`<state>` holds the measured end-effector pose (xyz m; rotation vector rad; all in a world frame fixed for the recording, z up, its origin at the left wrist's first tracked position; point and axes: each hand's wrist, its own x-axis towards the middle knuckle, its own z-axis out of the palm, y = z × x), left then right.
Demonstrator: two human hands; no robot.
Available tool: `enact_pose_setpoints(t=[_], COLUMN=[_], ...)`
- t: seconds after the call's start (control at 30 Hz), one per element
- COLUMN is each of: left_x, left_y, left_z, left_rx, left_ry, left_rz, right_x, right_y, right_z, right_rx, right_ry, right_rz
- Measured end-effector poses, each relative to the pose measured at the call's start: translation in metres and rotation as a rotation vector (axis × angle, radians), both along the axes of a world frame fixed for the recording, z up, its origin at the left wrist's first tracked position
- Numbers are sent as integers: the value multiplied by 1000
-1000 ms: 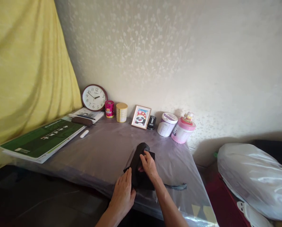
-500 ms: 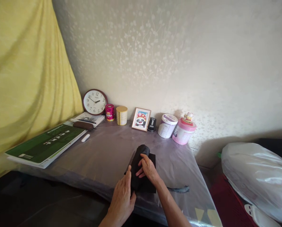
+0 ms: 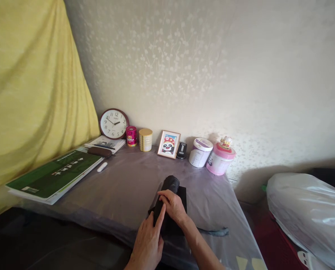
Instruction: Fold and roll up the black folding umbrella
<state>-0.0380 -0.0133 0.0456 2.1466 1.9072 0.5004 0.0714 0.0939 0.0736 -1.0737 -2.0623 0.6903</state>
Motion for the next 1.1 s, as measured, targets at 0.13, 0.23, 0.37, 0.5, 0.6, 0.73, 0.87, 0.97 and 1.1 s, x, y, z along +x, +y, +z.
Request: enact_pose_setpoints(t=[0.13, 0.23, 0.37, 0.5, 0.6, 0.73, 0.87, 0.97, 1.1], left_x=[-1, 0, -1, -4, -5, -5, -4, -2, -2], left_y=[2, 2, 1, 2, 2, 4, 4, 2, 1], left_z=[0, 0, -6, -17, -22, -15, 6, 20, 23], left_rx=[-38, -69, -71, -37, -38, -107, -220, -266, -274], left_ry=[3, 13, -5, -49, -45, -18, 34, 62, 66], left_rz=[7, 14, 20, 18, 24, 6, 13, 35, 38], right_x=[5, 7, 6, 5, 6, 9, 9, 10, 24], right_y=[4, 8, 15, 27, 42, 64, 80, 89, 89], right_z=[-2, -4, -8, -11, -14, -20, -23, -23, -21], right_rx=[128, 218, 249, 224, 243, 249, 183, 136, 84], right_ry=[-46, -102, -155, -239, -274, -299, -302, -271, -204], right_rz=[64, 111, 117, 122, 115, 60, -3, -89, -311])
